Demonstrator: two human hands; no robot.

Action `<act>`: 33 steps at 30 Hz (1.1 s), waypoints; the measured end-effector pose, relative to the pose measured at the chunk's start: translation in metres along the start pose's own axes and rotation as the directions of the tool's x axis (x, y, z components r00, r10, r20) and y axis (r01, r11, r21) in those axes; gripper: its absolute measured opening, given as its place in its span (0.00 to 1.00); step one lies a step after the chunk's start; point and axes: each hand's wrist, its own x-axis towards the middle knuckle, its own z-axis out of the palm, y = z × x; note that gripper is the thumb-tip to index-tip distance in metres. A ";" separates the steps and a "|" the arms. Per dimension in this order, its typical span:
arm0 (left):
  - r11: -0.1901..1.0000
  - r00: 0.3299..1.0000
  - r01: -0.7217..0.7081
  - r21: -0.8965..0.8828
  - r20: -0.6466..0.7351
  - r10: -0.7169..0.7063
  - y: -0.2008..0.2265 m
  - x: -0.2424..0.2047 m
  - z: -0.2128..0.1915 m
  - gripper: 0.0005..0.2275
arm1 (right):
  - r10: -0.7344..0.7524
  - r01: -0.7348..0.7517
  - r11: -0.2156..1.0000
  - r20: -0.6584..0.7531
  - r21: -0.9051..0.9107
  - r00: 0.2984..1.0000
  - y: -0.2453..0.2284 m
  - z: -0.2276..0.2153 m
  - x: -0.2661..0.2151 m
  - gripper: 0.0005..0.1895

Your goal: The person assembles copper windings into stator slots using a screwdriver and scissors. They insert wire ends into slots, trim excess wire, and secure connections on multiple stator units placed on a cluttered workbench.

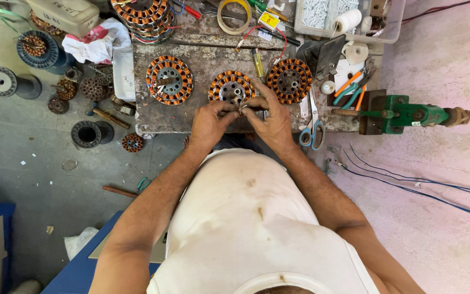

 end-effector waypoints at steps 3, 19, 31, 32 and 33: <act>1.000 1.000 -0.019 -0.006 0.001 0.019 -0.001 -0.001 0.000 0.09 | -0.042 0.042 0.999 0.018 0.024 0.999 0.004 0.004 -0.002 0.39; 0.916 0.921 -0.390 0.096 0.019 0.390 0.035 -0.004 -0.026 0.08 | -0.158 0.161 0.984 0.050 -0.075 0.986 0.003 0.008 -0.003 0.50; 0.934 0.935 -0.354 0.057 -0.009 0.355 0.031 -0.003 -0.028 0.07 | -0.136 0.169 0.946 0.136 -0.277 0.981 0.017 0.024 -0.003 0.50; 0.937 0.938 -0.345 0.053 -0.008 0.346 0.030 -0.003 -0.028 0.07 | -0.136 0.173 0.940 0.140 -0.295 0.981 0.017 0.024 -0.003 0.50; 0.941 0.942 -0.335 0.050 -0.007 0.336 0.030 -0.003 -0.028 0.07 | -0.137 0.177 0.933 0.145 -0.312 0.980 0.017 0.024 -0.004 0.50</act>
